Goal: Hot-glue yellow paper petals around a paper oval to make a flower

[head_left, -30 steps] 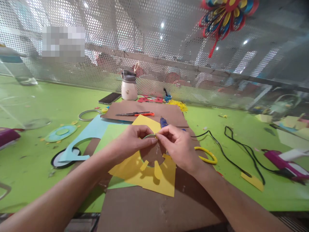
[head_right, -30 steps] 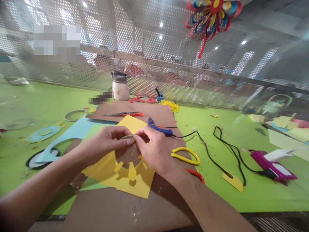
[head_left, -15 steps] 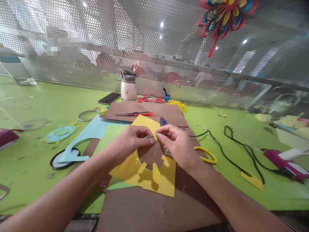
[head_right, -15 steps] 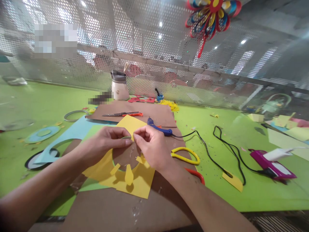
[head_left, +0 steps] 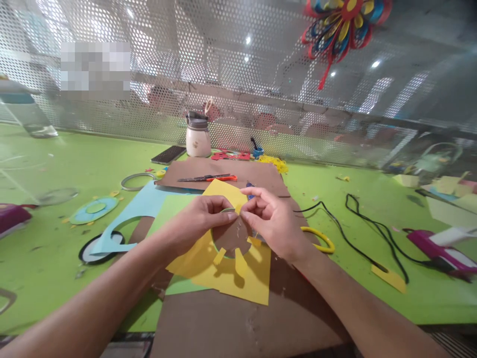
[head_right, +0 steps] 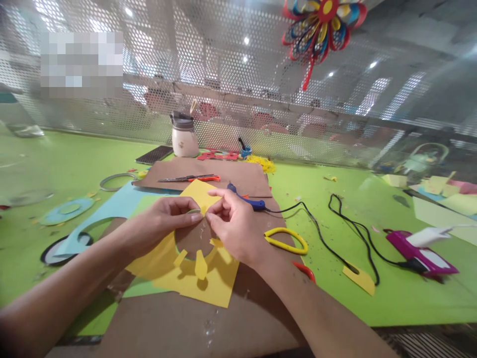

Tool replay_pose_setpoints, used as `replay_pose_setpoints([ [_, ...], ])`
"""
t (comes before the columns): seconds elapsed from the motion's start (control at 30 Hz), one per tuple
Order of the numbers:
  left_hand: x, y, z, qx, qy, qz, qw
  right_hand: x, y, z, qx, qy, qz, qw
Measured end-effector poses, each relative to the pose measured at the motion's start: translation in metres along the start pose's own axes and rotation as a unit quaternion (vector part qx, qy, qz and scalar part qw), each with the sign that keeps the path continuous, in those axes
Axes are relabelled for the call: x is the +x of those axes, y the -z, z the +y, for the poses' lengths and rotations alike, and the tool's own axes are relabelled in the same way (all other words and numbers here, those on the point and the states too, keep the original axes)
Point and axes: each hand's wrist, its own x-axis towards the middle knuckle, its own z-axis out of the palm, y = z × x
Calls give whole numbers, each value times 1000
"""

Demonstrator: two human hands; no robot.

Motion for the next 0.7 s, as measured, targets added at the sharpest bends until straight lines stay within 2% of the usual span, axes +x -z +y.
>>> replay_pose_setpoints([
  [0.13,0,-1,0,14,1,5,1000,1,1,2,-26,18,-3,999],
  [0.4,-2,-5,7,51,-10,30,998,2,-1,-2,6,-16,0,1000],
  [0.63,-1,-2,2,48,-31,14,998,4,4,0,29,-30,59,997],
  [0.7,0,-1,0,47,-34,14,998,3,6,0,13,-21,54,998],
])
